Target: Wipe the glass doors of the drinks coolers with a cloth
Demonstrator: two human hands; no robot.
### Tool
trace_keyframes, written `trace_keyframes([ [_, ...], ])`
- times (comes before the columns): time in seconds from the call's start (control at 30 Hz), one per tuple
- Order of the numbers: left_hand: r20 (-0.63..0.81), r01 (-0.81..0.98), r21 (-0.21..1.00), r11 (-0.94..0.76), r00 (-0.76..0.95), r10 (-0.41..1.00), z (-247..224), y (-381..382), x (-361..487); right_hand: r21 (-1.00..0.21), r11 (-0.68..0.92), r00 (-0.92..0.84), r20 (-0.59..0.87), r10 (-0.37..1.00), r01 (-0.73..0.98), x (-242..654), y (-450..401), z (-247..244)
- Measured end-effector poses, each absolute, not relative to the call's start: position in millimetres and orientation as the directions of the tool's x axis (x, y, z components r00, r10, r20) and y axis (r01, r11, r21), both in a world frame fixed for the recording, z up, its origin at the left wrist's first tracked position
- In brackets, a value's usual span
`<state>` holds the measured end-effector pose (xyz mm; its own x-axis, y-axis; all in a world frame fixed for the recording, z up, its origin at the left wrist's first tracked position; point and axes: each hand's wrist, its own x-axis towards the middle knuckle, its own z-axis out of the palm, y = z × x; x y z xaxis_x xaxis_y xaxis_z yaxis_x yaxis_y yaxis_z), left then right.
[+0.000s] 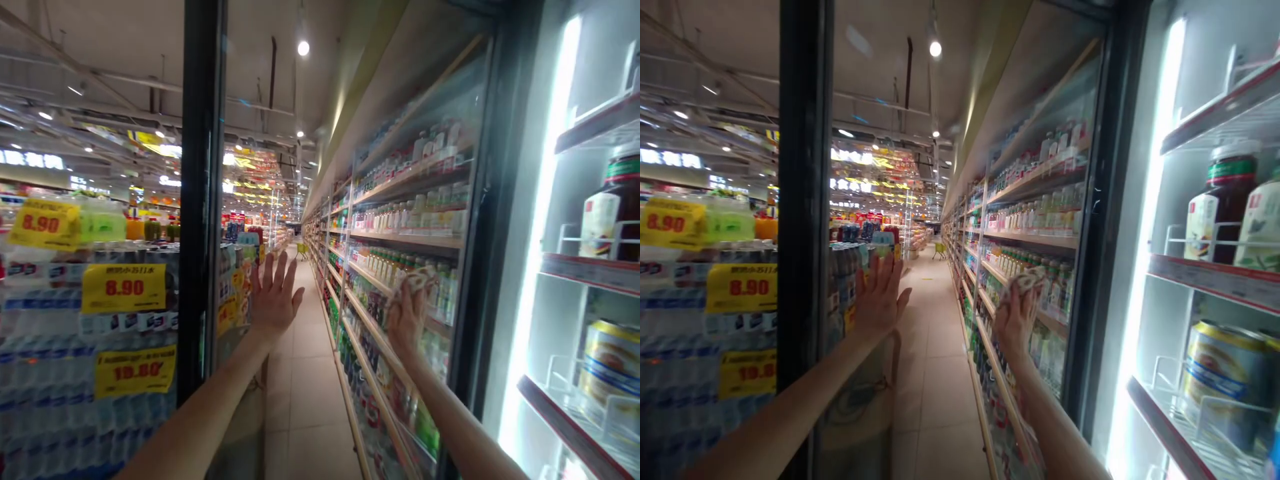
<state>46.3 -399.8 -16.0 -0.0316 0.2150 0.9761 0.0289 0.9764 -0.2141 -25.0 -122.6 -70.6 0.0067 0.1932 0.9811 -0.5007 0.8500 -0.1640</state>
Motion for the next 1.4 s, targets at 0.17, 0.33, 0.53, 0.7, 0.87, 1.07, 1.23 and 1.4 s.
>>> trace_keyframes([
  [0.17,0.975,0.034,-0.221,0.975,-0.026,0.222,-15,-402,47,0.2,0.816,0.078,0.979,-0.188,-0.543,-13,-159,-88],
  [0.33,0.975,-0.002,-0.217,0.976,-0.048,0.216,-16,-399,49,-0.274,0.837,-0.039,0.956,0.291,-0.474,-33,-95,-75],
  [0.53,0.976,-0.031,-0.21,0.977,-0.066,0.207,-18,-399,49,-0.007,0.844,0.011,1.0,0.015,-0.537,-11,-155,-83],
  [0.7,0.975,-0.058,-0.219,0.974,-0.064,0.215,-18,-400,51,0.271,0.792,0.08,0.959,-0.272,-0.547,0,-179,-91],
  [0.87,0.974,-0.064,-0.212,0.975,-0.094,0.206,-18,-397,54,-0.232,0.848,-0.017,0.967,0.255,-0.476,-22,-117,-71],
  [1.07,0.977,-0.041,-0.201,0.979,-0.082,0.197,-18,-397,54,0.08,0.822,0.018,0.996,-0.084,-0.564,-3,-180,-91],
  [1.23,0.975,-0.06,-0.215,0.975,-0.076,0.21,-18,-398,56,0.165,0.816,0.056,0.985,-0.161,-0.554,-4,-173,-103],
  [1.4,0.974,-0.068,-0.219,0.973,-0.074,0.214,-18,-395,57,-0.286,0.847,-0.092,0.957,0.275,-0.448,-24,-95,-93],
])
